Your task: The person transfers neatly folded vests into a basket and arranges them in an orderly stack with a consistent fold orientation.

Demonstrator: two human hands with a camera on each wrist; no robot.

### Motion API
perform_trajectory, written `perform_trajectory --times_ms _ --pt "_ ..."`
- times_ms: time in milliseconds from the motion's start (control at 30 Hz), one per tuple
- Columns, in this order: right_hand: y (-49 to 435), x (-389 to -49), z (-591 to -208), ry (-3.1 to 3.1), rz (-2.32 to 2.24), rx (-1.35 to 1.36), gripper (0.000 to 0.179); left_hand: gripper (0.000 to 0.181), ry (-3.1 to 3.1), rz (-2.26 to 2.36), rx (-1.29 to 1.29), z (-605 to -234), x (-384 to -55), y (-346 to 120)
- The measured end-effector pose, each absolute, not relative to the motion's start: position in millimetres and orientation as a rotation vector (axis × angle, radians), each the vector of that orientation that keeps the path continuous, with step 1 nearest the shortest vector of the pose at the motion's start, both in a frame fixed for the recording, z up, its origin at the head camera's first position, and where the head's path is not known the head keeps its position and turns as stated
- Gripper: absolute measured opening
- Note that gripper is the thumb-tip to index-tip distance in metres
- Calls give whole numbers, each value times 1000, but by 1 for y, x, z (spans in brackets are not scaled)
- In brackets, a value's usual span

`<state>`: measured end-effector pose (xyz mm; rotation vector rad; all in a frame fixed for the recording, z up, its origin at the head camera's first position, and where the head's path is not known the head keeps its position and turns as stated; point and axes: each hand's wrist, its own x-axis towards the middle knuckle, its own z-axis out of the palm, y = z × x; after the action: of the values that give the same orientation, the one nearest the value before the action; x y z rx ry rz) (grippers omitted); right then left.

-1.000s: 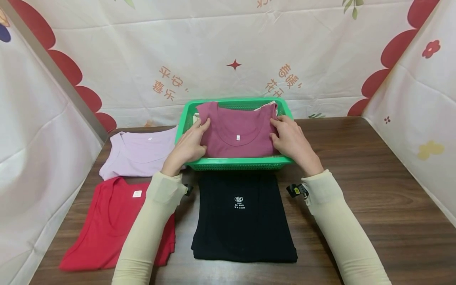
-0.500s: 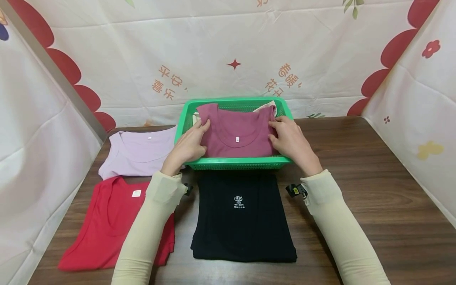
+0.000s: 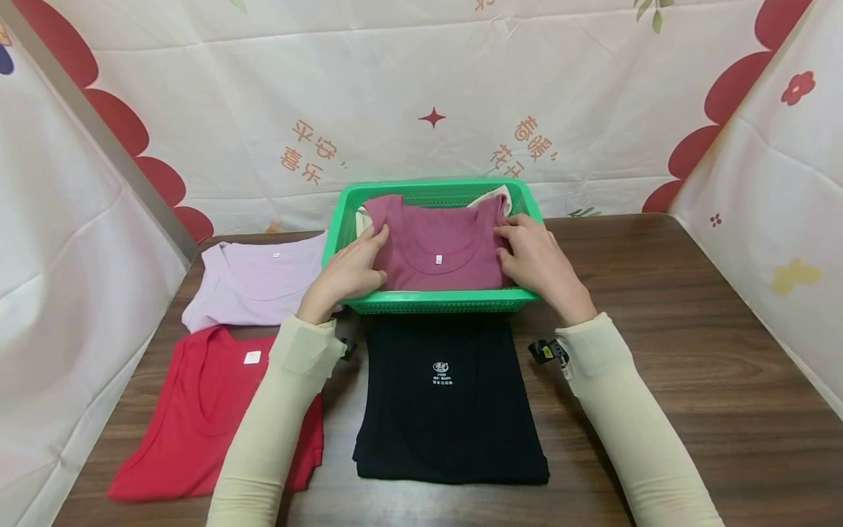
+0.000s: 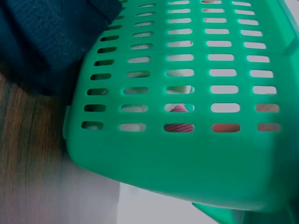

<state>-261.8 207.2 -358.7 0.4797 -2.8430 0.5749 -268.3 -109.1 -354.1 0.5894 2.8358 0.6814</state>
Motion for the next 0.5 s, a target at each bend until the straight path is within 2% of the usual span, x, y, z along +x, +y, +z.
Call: perform_trajectory --times_ms 500 --pt "206 -261 -359 -2841 537 482 35 74 2857 789 575 -357 -266 -109"
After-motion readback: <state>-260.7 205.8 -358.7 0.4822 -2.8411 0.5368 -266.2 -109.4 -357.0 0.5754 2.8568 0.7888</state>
